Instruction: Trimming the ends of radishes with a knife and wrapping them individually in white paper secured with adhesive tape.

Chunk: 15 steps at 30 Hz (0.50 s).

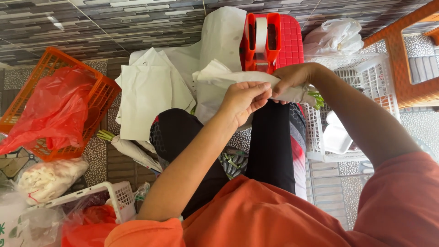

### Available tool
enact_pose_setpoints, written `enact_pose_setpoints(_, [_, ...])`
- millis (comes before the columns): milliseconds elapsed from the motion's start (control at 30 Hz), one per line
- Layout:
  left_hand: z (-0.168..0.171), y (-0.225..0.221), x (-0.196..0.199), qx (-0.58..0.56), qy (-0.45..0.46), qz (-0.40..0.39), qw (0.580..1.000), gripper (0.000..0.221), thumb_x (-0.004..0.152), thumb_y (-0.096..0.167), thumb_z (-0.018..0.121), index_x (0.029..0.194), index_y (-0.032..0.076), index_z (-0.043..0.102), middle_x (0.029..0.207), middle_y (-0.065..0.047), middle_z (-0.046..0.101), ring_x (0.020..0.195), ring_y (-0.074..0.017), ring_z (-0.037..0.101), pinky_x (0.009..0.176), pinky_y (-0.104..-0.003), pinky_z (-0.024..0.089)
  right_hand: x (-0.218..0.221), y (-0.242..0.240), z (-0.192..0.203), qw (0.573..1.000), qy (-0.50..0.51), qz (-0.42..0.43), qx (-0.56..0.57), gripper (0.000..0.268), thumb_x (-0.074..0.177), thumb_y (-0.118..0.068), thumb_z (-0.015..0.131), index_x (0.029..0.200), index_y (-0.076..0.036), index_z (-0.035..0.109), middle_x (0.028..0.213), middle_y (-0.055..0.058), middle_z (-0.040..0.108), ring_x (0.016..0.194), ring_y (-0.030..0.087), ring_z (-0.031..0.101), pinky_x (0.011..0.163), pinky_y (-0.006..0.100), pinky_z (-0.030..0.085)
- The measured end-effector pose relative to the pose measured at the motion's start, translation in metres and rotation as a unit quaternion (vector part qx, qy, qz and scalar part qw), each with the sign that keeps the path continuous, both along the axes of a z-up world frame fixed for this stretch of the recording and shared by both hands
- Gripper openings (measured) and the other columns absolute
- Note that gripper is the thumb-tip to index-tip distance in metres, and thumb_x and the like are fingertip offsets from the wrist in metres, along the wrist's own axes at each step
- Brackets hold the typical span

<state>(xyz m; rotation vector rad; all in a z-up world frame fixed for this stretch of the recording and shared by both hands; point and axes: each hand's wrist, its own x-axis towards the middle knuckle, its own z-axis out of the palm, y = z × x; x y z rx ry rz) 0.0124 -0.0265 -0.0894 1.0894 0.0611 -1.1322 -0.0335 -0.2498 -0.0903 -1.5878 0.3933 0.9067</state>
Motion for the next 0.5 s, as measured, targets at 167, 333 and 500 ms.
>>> enact_pose_setpoints(167, [0.007,0.01,-0.007,0.02,-0.007,0.007,1.0,0.033,0.082,0.013,0.087,0.105,-0.005,0.071,0.086,-0.019,0.076,0.075,-0.0204,0.077,0.069,-0.03,0.067,0.005,-0.007,0.003,1.0,-0.001,-0.015,0.005,0.033,0.074,-0.01,0.081,0.092,0.015,0.07,0.078,0.032,0.071,0.065,0.043,0.074,0.056,0.056,0.062])
enact_pose_setpoints(333, [0.001,0.015,-0.014,0.032,-0.008,0.003,0.999,0.031,0.083,0.012,0.086,0.105,-0.004,0.071,0.087,-0.019,0.076,0.077,-0.021,0.077,0.071,-0.03,0.067,0.008,-0.012,0.01,1.0,-0.005,-0.025,-0.004,0.034,0.075,-0.01,0.08,0.093,0.016,0.068,0.078,0.033,0.071,0.066,0.043,0.074,0.056,0.057,0.062])
enact_pose_setpoints(500, [-0.016,0.015,-0.021,0.038,-0.008,0.012,0.999,0.028,0.084,0.011,0.084,0.106,-0.002,0.072,0.089,-0.018,0.077,0.08,-0.0206,0.077,0.073,-0.03,0.066,0.008,-0.014,0.016,0.999,-0.019,-0.031,0.005,0.034,0.075,-0.009,0.079,0.095,0.017,0.068,0.078,0.034,0.07,0.065,0.044,0.074,0.055,0.057,0.062])
